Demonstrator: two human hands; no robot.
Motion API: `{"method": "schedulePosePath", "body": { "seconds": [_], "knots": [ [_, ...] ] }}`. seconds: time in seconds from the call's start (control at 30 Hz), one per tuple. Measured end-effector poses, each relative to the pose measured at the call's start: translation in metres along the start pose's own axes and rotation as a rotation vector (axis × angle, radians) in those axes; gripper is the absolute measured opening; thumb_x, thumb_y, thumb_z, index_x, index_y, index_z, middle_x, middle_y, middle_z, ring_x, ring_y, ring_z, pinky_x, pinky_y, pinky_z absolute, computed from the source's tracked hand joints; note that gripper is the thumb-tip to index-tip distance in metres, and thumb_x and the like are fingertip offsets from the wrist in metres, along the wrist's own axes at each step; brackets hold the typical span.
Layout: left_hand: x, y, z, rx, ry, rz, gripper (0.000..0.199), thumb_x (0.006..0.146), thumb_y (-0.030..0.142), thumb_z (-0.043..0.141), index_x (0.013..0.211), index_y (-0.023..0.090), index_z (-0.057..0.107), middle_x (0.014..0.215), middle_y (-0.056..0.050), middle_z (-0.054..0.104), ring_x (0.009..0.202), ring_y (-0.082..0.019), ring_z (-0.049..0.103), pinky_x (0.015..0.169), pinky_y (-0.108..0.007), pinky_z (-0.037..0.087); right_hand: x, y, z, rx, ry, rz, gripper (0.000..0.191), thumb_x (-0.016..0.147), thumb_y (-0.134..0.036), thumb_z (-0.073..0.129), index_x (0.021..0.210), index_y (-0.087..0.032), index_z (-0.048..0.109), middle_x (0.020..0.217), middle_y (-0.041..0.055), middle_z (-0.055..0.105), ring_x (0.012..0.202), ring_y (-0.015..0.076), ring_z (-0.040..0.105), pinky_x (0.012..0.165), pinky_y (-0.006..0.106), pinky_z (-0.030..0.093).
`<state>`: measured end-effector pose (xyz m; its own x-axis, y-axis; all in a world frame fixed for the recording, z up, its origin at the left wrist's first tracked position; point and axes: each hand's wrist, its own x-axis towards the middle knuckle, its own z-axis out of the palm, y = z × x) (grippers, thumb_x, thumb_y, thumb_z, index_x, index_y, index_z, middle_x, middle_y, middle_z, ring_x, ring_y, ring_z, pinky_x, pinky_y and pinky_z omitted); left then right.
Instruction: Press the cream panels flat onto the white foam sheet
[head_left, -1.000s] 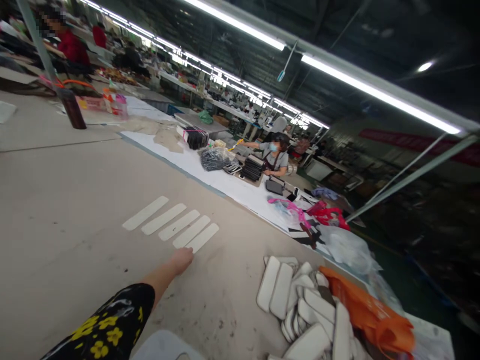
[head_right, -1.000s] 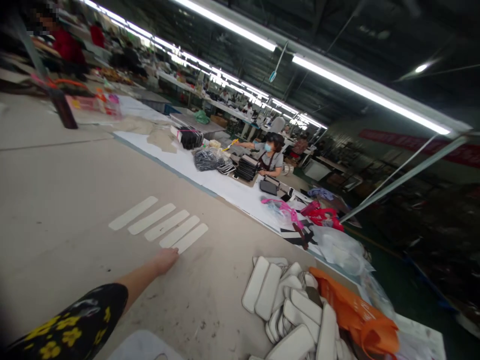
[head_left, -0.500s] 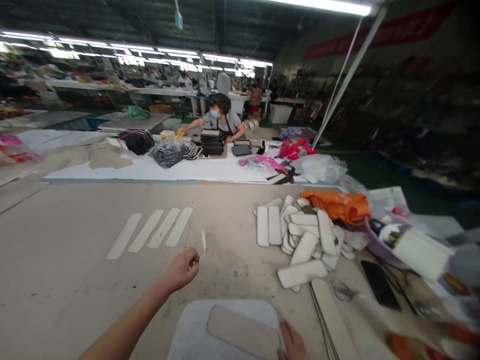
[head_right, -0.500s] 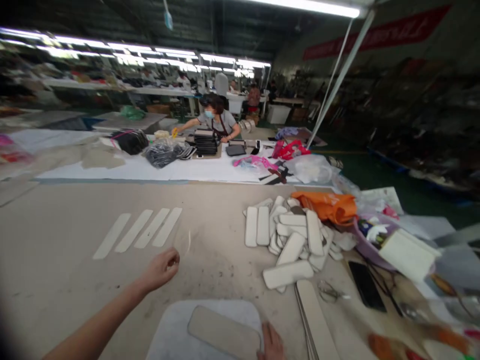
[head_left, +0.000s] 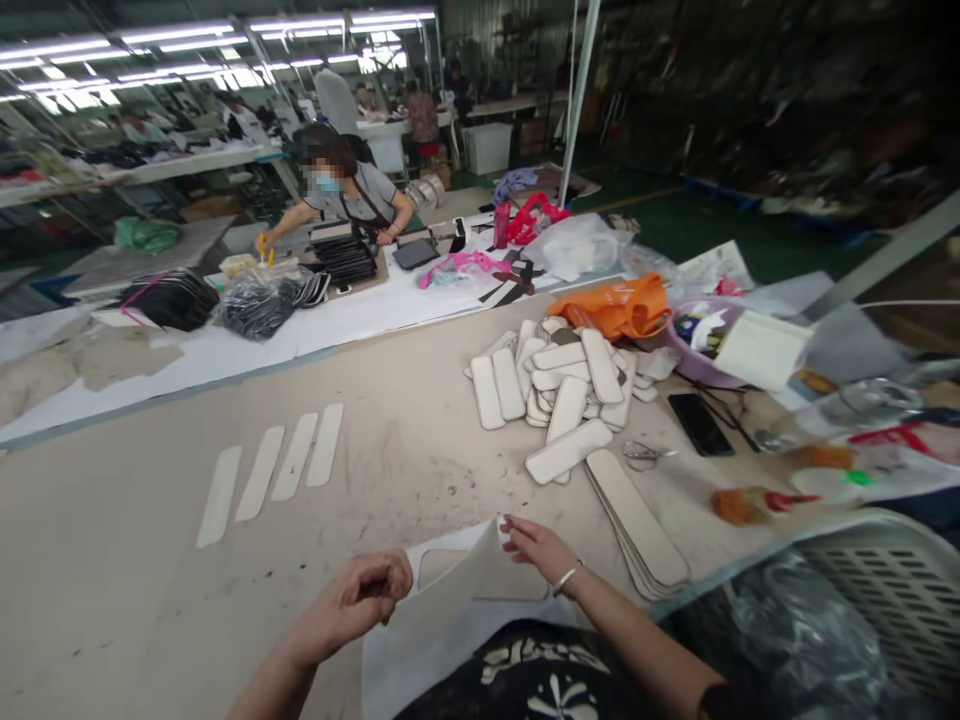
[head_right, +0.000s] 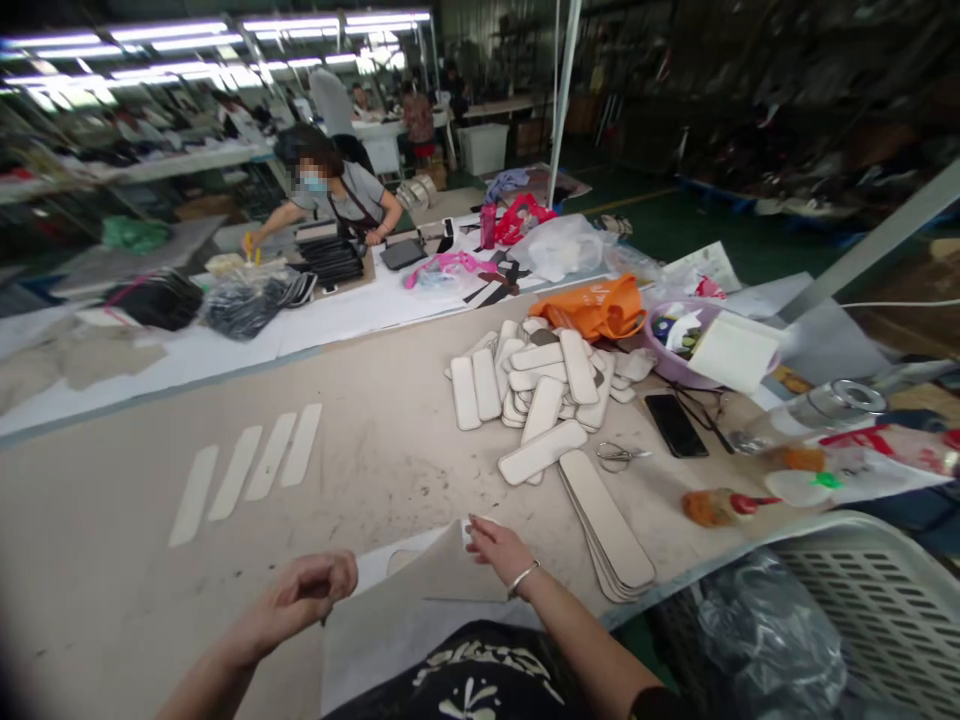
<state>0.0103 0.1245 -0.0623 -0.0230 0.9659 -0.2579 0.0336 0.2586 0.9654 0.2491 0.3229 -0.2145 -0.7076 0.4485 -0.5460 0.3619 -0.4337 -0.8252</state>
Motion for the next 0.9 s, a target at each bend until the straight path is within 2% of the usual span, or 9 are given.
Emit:
{"method": "schedulePosePath", "body": {
  "seconds": [0.07,0.17,0.23,0.33,0.43,0.53,0.6,0.77,0.9],
  "knots": [
    [0.003,-0.003,0.002,-0.020,0.003,-0.065,0.023,0.075,0.033,0.061,0.066,0.018,0.047,0.073,-0.003,0.050,0.068,-0.015,0.045,0.061,-0.027,0.036,-0.003,0.001,0.000,-0.043,-0.022,0.003,0.051,0.069,-0.059,0.065,0.101,-0.020,0.073,0.095,0.0077,0.074,0.086,0.0216,0.069,0.077,0.037,0.057],
    [0.005,-0.016,0.005,-0.044,0.062,-0.206,0.018,0.071,0.032,0.060,0.067,0.018,0.049,0.069,-0.001,0.048,0.064,-0.014,0.045,0.058,-0.026,0.035,-0.011,0.011,-0.009,-0.153,0.055,0.068,0.032,0.072,-0.049,0.064,0.079,-0.020,0.072,0.072,0.0027,0.071,0.073,0.0191,0.068,0.074,0.033,0.057],
    [0.007,-0.031,0.005,-0.052,0.120,-0.303,0.014,0.068,0.030,0.057,0.069,0.017,0.051,0.065,0.002,0.047,0.060,-0.013,0.044,0.057,-0.025,0.035,-0.018,0.022,-0.018,-0.202,0.119,0.139,0.023,0.075,-0.042,0.062,0.075,-0.020,0.070,0.066,0.0013,0.070,0.067,0.0179,0.068,0.071,0.031,0.057],
    [0.011,-0.066,0.006,-0.016,0.203,-0.420,0.013,0.065,0.030,0.053,0.066,0.017,0.051,0.056,0.004,0.046,0.055,-0.011,0.040,0.056,-0.024,0.033,-0.031,0.040,-0.027,-0.263,0.165,0.231,0.016,0.077,-0.034,0.061,0.072,-0.020,0.067,0.062,0.0004,0.070,0.063,0.0173,0.068,0.065,0.028,0.056],
    [0.020,-0.105,0.007,0.082,0.260,-0.568,0.015,0.065,0.033,0.052,0.062,0.019,0.049,0.052,0.004,0.047,0.052,-0.011,0.040,0.054,-0.024,0.032,-0.040,0.055,-0.029,-0.331,0.208,0.316,0.017,0.080,-0.029,0.059,0.067,-0.020,0.065,0.061,0.0004,0.070,0.061,0.0163,0.068,0.061,0.025,0.054],
    [0.032,-0.132,0.008,0.182,0.273,-0.716,0.013,0.066,0.032,0.053,0.063,0.019,0.051,0.052,0.004,0.048,0.051,-0.012,0.044,0.052,-0.024,0.034,-0.040,0.064,-0.027,-0.388,0.240,0.367,0.019,0.084,-0.027,0.056,0.070,-0.019,0.065,0.062,0.0006,0.071,0.060,0.0151,0.068,0.059,0.023,0.053],
    [0.042,-0.140,0.008,0.229,0.277,-0.759,0.010,0.068,0.027,0.053,0.063,0.018,0.051,0.051,0.004,0.048,0.051,-0.012,0.045,0.051,-0.023,0.035,-0.036,0.067,-0.027,-0.425,0.250,0.378,0.020,0.086,-0.028,0.055,0.071,-0.019,0.066,0.064,0.0008,0.072,0.061,0.0143,0.068,0.059,0.022,0.053],
    [0.062,-0.144,0.007,0.347,0.282,-0.764,0.014,0.074,0.016,0.049,0.061,0.018,0.051,0.050,0.003,0.048,0.048,-0.011,0.045,0.050,-0.022,0.034,-0.024,0.073,-0.031,-0.524,0.266,0.376,0.021,0.087,-0.030,0.055,0.076,-0.018,0.069,0.068,0.0028,0.074,0.063,0.0152,0.068,0.056,0.022,0.051],
    [0.068,-0.151,0.007,0.398,0.290,-0.783,0.017,0.078,0.012,0.046,0.062,0.017,0.051,0.050,0.003,0.048,0.049,-0.011,0.046,0.050,-0.021,0.036,-0.020,0.080,-0.033,-0.617,0.285,0.359,0.022,0.085,-0.033,0.057,0.078,-0.018,0.072,0.067,0.0035,0.074,0.065,0.0156,0.068,0.061,0.023,0.049]
  ]
}}
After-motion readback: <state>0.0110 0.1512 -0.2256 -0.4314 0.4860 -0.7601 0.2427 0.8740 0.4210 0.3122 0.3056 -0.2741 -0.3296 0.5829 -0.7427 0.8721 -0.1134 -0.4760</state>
